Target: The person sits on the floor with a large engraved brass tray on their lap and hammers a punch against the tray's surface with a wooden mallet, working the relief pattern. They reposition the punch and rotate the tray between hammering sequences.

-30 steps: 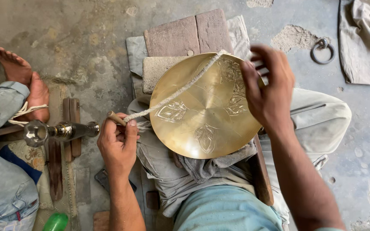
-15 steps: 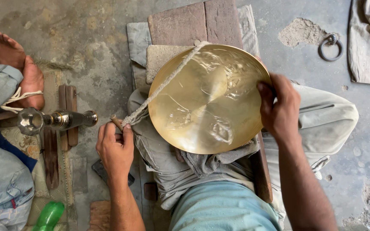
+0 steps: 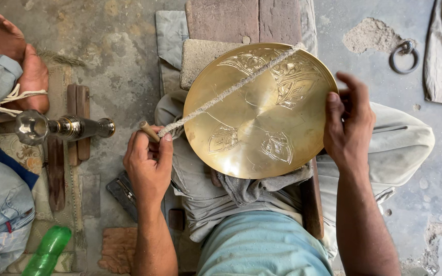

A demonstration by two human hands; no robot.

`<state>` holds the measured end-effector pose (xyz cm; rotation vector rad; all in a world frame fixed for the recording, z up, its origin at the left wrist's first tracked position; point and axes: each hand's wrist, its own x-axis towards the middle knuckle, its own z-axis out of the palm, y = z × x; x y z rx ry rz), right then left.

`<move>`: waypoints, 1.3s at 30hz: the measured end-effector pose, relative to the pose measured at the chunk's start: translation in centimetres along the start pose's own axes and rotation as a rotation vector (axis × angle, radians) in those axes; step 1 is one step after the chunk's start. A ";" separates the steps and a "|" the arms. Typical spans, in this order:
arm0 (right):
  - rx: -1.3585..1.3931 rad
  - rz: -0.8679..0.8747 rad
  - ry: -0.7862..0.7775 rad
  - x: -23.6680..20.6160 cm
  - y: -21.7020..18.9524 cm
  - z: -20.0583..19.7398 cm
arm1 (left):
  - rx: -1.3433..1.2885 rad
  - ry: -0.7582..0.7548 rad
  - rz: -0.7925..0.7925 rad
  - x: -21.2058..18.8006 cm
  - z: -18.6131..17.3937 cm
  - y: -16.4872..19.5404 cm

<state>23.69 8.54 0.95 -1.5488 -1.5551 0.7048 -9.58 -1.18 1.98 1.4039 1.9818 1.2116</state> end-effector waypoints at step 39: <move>0.085 -0.574 -0.208 7.9 -3.8 1.6 | 0.008 0.002 0.045 -0.3 -0.3 0.5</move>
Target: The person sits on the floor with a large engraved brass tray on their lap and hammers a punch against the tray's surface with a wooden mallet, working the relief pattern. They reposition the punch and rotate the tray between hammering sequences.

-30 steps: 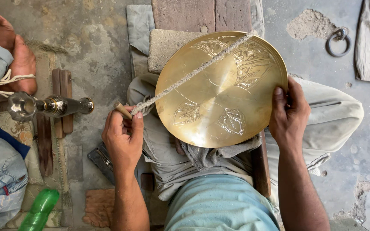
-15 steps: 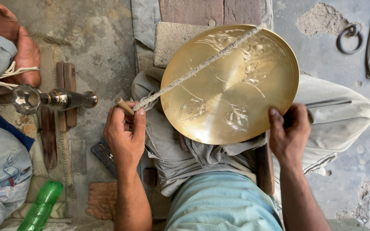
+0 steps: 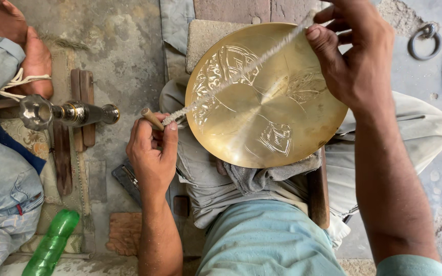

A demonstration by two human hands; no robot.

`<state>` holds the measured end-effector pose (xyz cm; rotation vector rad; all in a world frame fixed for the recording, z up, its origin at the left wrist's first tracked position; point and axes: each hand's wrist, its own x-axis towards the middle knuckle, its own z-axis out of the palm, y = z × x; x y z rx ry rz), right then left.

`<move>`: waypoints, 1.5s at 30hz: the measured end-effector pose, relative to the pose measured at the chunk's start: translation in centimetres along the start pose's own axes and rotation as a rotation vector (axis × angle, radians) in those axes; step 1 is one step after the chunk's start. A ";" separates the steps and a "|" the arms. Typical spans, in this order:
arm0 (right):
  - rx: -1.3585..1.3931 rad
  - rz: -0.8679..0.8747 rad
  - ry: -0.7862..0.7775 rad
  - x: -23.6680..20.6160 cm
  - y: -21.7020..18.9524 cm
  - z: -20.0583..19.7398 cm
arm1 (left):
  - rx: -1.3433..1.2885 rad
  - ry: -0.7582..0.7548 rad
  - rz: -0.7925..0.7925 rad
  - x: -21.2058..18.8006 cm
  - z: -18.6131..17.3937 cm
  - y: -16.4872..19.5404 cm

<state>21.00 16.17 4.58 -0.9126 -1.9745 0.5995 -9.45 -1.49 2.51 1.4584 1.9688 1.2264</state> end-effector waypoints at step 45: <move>0.250 0.267 -0.229 -0.8 1.0 -0.8 | -0.025 -0.119 0.019 2.6 1.6 -1.7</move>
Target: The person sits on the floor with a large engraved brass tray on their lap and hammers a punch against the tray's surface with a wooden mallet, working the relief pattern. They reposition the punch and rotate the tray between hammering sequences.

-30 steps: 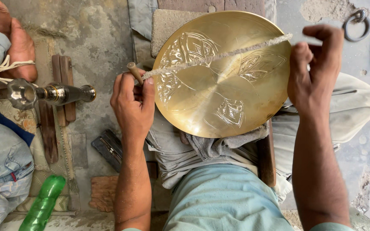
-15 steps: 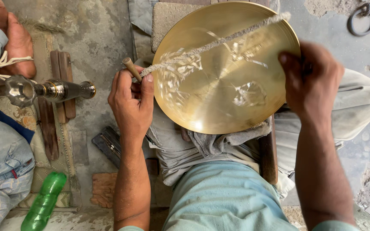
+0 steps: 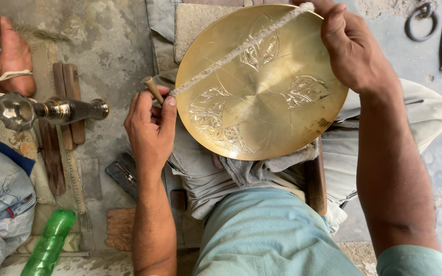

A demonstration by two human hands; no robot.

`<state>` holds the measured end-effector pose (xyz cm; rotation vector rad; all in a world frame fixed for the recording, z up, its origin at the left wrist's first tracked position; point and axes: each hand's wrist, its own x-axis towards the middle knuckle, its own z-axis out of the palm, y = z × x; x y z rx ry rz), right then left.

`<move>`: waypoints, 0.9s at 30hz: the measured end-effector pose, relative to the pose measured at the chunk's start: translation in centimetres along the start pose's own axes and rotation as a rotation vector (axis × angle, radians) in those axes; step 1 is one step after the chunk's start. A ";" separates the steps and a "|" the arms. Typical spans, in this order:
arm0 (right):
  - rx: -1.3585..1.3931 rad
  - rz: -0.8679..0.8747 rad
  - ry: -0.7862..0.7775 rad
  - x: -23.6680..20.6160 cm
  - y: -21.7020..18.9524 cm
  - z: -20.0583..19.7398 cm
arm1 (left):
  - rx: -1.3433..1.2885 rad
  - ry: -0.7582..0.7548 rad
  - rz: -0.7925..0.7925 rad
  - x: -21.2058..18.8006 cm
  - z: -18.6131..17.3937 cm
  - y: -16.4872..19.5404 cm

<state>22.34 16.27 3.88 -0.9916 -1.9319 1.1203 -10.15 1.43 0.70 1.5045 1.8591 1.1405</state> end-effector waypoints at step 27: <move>-0.808 0.820 0.013 -23.0 2.7 10.2 | -0.692 -0.109 -0.194 -6.2 4.4 3.1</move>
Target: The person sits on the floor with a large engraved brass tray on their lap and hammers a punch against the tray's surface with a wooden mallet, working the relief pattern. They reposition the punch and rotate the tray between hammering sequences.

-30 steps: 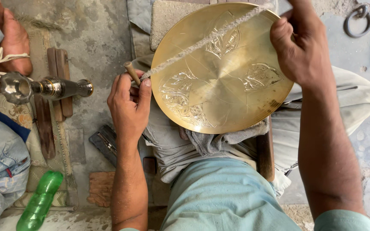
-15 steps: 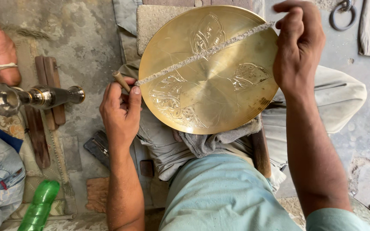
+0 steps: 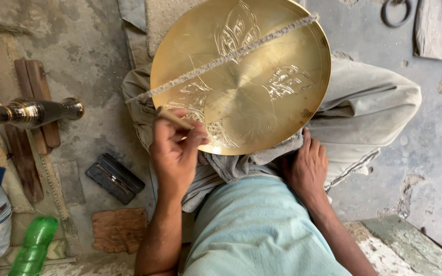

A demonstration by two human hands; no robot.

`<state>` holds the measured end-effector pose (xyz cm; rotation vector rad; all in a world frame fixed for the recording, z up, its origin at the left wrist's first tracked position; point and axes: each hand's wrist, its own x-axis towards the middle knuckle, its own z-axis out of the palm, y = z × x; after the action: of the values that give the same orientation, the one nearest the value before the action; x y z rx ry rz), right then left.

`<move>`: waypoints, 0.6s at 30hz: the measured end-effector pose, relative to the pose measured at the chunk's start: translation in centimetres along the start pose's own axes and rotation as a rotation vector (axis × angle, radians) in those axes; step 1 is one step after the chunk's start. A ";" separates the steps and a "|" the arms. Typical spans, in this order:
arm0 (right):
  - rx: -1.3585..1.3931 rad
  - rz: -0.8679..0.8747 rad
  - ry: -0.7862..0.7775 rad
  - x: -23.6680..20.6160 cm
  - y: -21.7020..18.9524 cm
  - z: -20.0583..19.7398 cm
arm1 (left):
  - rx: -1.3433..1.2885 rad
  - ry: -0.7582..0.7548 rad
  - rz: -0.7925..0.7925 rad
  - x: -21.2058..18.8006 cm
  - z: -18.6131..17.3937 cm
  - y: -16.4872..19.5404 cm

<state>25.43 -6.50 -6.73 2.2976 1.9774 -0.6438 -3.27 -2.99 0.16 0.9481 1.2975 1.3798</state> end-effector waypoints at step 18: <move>0.595 -0.103 0.248 3.1 4.5 -14.2 | 0.492 -0.218 0.399 4.2 6.1 -5.0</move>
<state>34.03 -0.27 4.14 2.7211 2.2647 -1.1394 2.47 2.18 -4.33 1.7193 1.3515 1.2168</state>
